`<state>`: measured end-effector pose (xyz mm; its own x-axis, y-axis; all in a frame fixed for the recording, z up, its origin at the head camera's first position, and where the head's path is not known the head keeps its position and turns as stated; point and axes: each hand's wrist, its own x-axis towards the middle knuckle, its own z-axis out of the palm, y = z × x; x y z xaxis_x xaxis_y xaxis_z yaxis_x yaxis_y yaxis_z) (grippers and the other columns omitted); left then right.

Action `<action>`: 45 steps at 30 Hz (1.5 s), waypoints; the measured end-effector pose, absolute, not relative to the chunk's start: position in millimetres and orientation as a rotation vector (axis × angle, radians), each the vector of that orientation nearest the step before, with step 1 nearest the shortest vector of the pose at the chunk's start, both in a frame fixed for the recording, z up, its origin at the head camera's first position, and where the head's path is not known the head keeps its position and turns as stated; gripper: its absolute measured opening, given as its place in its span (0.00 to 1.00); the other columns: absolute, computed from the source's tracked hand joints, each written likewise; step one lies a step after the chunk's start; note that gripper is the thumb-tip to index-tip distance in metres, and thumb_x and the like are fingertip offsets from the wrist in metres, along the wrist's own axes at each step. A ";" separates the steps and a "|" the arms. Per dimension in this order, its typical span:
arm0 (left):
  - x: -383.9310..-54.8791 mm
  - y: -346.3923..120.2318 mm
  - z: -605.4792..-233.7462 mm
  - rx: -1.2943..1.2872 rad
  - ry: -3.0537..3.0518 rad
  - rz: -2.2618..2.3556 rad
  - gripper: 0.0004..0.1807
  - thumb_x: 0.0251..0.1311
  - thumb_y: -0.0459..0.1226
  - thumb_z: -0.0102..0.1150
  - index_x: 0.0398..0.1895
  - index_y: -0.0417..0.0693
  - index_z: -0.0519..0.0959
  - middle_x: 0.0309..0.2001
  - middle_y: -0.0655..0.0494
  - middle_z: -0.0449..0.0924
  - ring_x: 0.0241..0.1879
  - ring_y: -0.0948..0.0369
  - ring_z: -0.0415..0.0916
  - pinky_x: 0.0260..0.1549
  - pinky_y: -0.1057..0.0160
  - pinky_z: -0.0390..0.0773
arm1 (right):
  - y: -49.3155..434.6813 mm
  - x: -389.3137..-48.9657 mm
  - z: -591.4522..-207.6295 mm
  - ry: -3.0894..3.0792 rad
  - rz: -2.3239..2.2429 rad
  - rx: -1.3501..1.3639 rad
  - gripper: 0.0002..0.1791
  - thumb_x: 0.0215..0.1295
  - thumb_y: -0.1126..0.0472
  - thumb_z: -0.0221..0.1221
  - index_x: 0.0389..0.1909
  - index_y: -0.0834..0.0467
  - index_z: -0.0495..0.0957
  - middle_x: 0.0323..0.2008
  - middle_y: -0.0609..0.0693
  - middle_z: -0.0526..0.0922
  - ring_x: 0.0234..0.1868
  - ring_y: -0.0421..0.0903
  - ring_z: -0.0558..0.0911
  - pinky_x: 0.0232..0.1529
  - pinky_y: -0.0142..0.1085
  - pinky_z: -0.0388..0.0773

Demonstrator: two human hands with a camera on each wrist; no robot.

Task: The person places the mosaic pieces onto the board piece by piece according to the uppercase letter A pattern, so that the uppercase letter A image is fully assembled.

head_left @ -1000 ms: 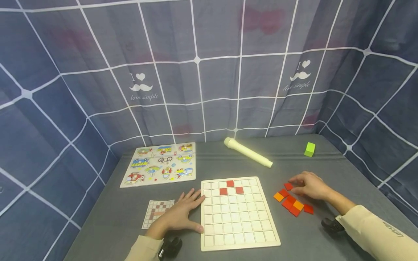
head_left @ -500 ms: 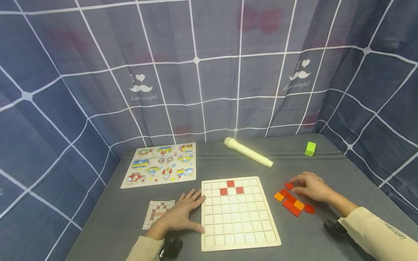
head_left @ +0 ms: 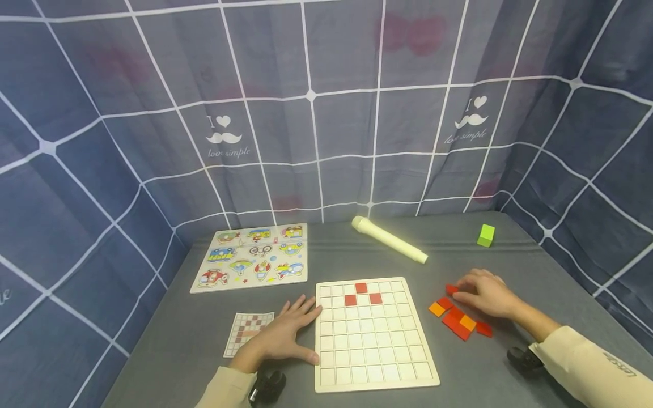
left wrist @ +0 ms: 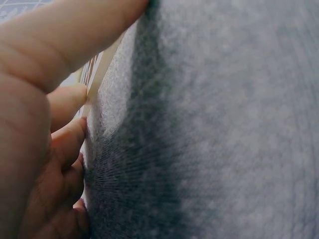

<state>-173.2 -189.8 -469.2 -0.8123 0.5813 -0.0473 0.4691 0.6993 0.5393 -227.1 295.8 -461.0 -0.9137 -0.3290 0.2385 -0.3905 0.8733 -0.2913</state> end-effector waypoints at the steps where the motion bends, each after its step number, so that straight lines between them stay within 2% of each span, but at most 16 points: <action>1: -173.4 -190.0 -469.4 0.842 2.697 0.765 0.58 0.42 0.58 0.75 0.76 0.47 0.59 0.78 0.41 0.48 0.78 0.38 0.39 0.72 0.29 0.39 | 295.3 -227.4 -460.7 -2.852 0.502 0.561 0.14 0.55 0.49 0.70 0.37 0.54 0.85 0.36 0.46 0.82 0.41 0.50 0.78 0.41 0.47 0.70; 15: -173.1 -189.2 -469.6 0.827 2.695 0.768 0.59 0.41 0.60 0.74 0.76 0.48 0.59 0.79 0.41 0.47 0.78 0.38 0.38 0.72 0.30 0.38 | 286.6 -229.8 -459.7 -2.800 0.509 0.607 0.11 0.50 0.49 0.71 0.29 0.48 0.82 0.32 0.41 0.79 0.38 0.44 0.77 0.40 0.43 0.68; 32: -173.7 -189.0 -471.6 0.806 2.710 0.762 0.59 0.40 0.61 0.74 0.75 0.49 0.60 0.79 0.44 0.49 0.79 0.39 0.39 0.72 0.30 0.39 | 275.3 -228.5 -462.6 -2.758 0.545 0.621 0.12 0.49 0.48 0.72 0.29 0.48 0.81 0.31 0.40 0.79 0.35 0.42 0.76 0.38 0.41 0.70; 45: -174.3 -188.0 -471.9 0.804 2.708 0.757 0.59 0.40 0.61 0.74 0.76 0.50 0.59 0.79 0.45 0.48 0.79 0.40 0.39 0.72 0.30 0.39 | 263.1 -230.2 -467.4 -2.681 0.642 0.710 0.10 0.49 0.51 0.73 0.29 0.44 0.82 0.30 0.35 0.78 0.33 0.34 0.74 0.35 0.33 0.71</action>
